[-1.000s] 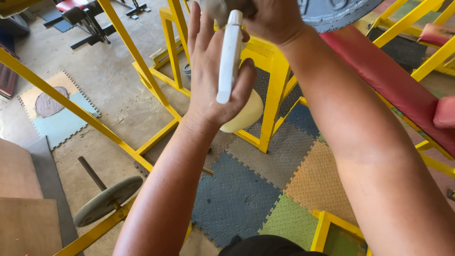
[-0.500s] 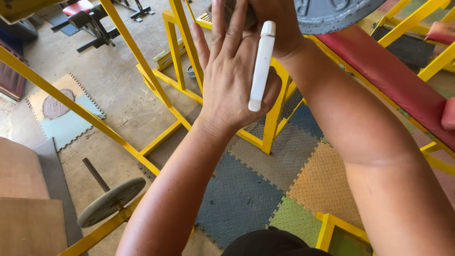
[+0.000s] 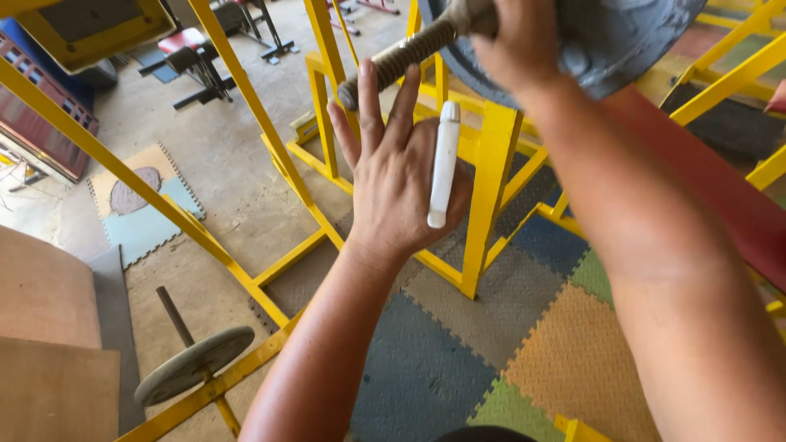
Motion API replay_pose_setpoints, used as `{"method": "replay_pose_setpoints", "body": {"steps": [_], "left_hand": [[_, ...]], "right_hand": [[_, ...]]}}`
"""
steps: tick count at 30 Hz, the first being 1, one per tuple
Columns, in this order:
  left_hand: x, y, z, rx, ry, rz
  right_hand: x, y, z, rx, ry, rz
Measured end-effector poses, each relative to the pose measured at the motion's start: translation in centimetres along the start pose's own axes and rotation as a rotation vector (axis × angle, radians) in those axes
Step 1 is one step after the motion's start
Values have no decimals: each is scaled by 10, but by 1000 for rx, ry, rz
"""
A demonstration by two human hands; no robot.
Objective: Cleaning and wiping down various gym weight machines and plates using a spray bottle and a cloth.
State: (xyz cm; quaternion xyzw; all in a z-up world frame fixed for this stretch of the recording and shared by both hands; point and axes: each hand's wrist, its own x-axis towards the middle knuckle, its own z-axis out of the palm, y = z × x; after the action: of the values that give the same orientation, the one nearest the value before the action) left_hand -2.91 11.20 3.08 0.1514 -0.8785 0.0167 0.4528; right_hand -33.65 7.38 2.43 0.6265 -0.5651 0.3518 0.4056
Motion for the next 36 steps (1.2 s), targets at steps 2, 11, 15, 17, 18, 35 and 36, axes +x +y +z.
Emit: {"method": "replay_pose_setpoints", "body": {"steps": [2, 11, 15, 17, 18, 35, 36], "left_hand": [[3, 3, 2, 3, 6, -9], [4, 7, 14, -41, 146, 3], [7, 5, 15, -13, 155, 17], [9, 5, 14, 28, 118, -6], [8, 5, 13, 29, 117, -9], [-47, -26, -37, -118, 28, -5], [-58, -30, -40, -96, 25, -41]], "right_hand": [[9, -46, -14, 196, 155, 17], [29, -75, -25, 152, 143, -296], [30, -20, -15, 223, 95, -372], [24, 5, -5, 131, 101, -206], [21, 3, -3, 133, 99, -206], [2, -1, 3, 229, 53, -237], [-8, 5, 14, 269, 42, -246]]}}
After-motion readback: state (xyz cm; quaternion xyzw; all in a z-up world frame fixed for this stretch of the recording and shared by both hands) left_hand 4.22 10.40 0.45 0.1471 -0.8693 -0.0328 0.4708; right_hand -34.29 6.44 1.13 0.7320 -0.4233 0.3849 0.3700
